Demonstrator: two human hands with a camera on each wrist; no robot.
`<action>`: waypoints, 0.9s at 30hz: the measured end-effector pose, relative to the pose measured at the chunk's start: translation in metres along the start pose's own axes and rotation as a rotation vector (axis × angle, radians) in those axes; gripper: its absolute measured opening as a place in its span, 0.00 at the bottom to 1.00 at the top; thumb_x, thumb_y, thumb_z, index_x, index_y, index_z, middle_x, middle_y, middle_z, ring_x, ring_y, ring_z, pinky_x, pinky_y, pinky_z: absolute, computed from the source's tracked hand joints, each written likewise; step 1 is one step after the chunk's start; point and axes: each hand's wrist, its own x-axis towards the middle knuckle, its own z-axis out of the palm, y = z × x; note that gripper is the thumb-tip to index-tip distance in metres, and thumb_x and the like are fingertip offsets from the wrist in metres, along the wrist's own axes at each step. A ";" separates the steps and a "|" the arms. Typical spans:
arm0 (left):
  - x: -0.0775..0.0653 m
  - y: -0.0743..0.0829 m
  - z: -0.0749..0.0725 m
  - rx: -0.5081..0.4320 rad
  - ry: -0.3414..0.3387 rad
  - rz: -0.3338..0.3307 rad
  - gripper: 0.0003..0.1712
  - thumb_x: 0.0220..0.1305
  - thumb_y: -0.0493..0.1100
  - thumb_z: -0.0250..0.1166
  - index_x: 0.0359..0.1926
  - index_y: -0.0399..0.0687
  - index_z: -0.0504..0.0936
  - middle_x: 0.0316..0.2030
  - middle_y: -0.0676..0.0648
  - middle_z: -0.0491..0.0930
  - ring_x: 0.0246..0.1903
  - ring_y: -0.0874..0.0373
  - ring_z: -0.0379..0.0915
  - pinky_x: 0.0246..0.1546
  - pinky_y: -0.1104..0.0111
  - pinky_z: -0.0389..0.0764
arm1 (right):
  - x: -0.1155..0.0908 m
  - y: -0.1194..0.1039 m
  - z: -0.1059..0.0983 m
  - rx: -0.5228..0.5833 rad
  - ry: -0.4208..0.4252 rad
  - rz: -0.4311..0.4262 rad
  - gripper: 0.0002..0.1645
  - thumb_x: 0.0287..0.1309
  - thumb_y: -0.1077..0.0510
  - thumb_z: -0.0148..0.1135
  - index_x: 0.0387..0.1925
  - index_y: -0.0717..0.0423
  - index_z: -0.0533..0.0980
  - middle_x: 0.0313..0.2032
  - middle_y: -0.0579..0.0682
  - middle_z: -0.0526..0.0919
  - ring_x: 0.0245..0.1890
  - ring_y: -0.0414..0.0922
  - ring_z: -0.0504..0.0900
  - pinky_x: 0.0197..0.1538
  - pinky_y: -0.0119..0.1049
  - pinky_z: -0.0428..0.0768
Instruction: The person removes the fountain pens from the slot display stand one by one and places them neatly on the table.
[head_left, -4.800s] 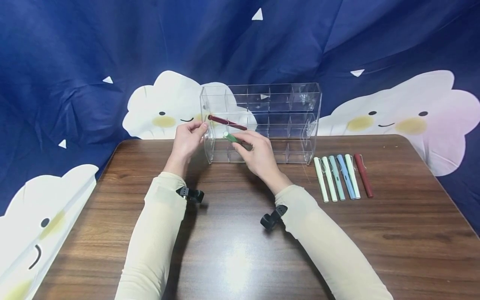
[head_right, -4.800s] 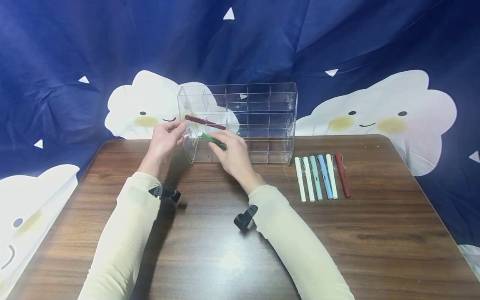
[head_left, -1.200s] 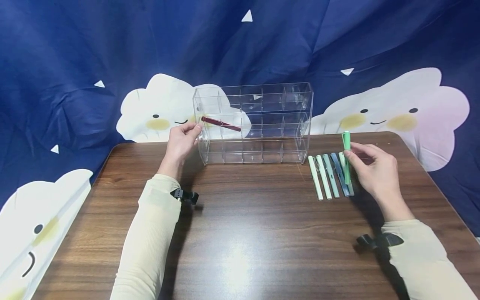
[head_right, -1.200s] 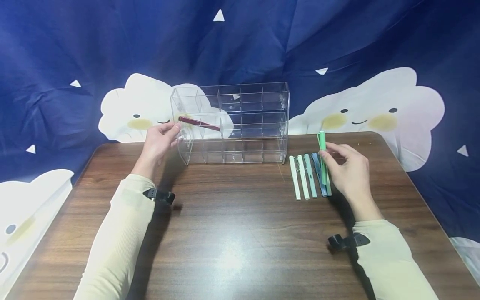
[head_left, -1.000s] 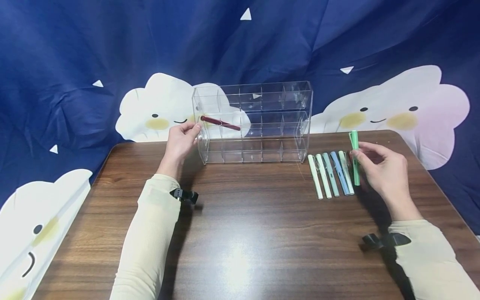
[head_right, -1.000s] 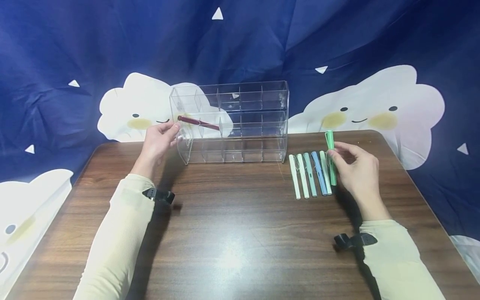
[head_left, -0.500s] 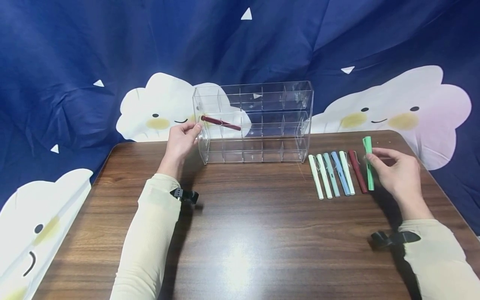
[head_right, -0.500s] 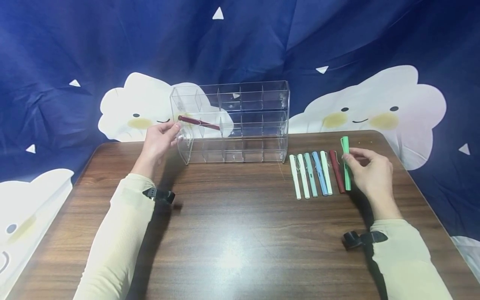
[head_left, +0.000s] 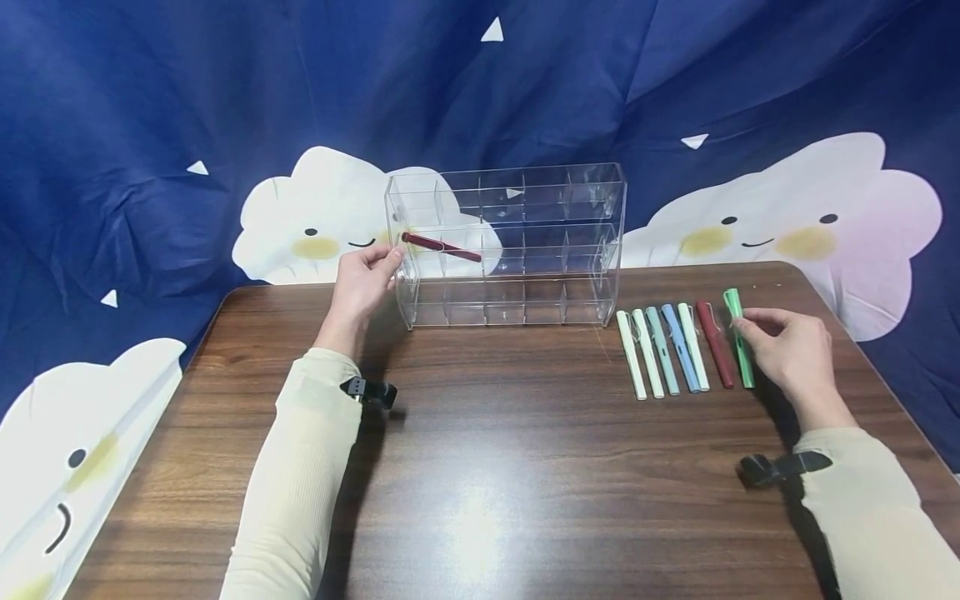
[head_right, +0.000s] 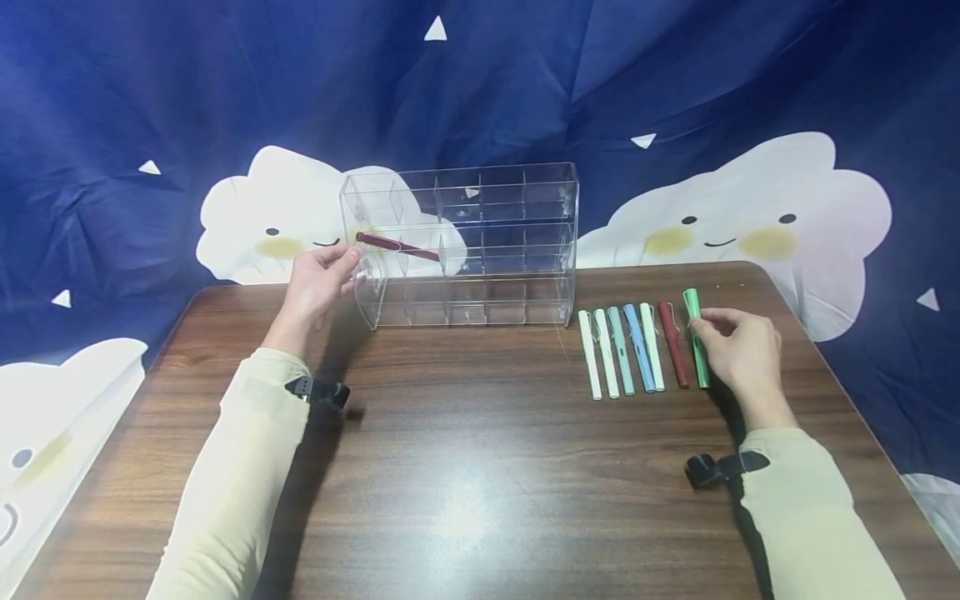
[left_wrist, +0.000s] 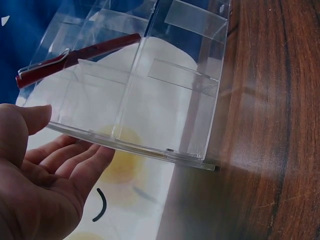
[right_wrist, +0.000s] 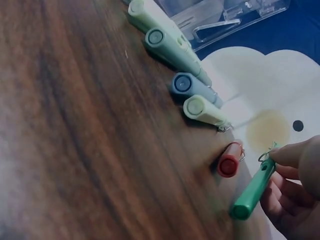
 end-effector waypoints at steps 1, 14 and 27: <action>0.000 0.000 0.000 -0.003 0.000 -0.002 0.24 0.81 0.46 0.64 0.66 0.33 0.82 0.54 0.31 0.86 0.32 0.65 0.78 0.34 0.76 0.81 | 0.001 0.000 0.001 -0.005 -0.009 0.007 0.27 0.79 0.48 0.60 0.61 0.68 0.82 0.57 0.76 0.84 0.61 0.70 0.79 0.49 0.43 0.72; -0.001 -0.002 -0.002 -0.013 -0.005 -0.015 0.25 0.81 0.46 0.65 0.67 0.33 0.81 0.57 0.31 0.86 0.38 0.62 0.81 0.38 0.75 0.85 | 0.006 -0.001 0.009 -0.059 -0.094 0.023 0.28 0.80 0.48 0.55 0.61 0.69 0.80 0.64 0.79 0.77 0.66 0.81 0.66 0.71 0.73 0.63; 0.001 -0.001 0.000 -0.051 -0.017 -0.019 0.24 0.81 0.45 0.64 0.66 0.32 0.81 0.60 0.29 0.85 0.51 0.49 0.85 0.41 0.78 0.87 | 0.003 0.001 0.002 -0.065 -0.082 -0.020 0.29 0.80 0.49 0.51 0.60 0.72 0.80 0.61 0.80 0.78 0.64 0.80 0.68 0.68 0.72 0.64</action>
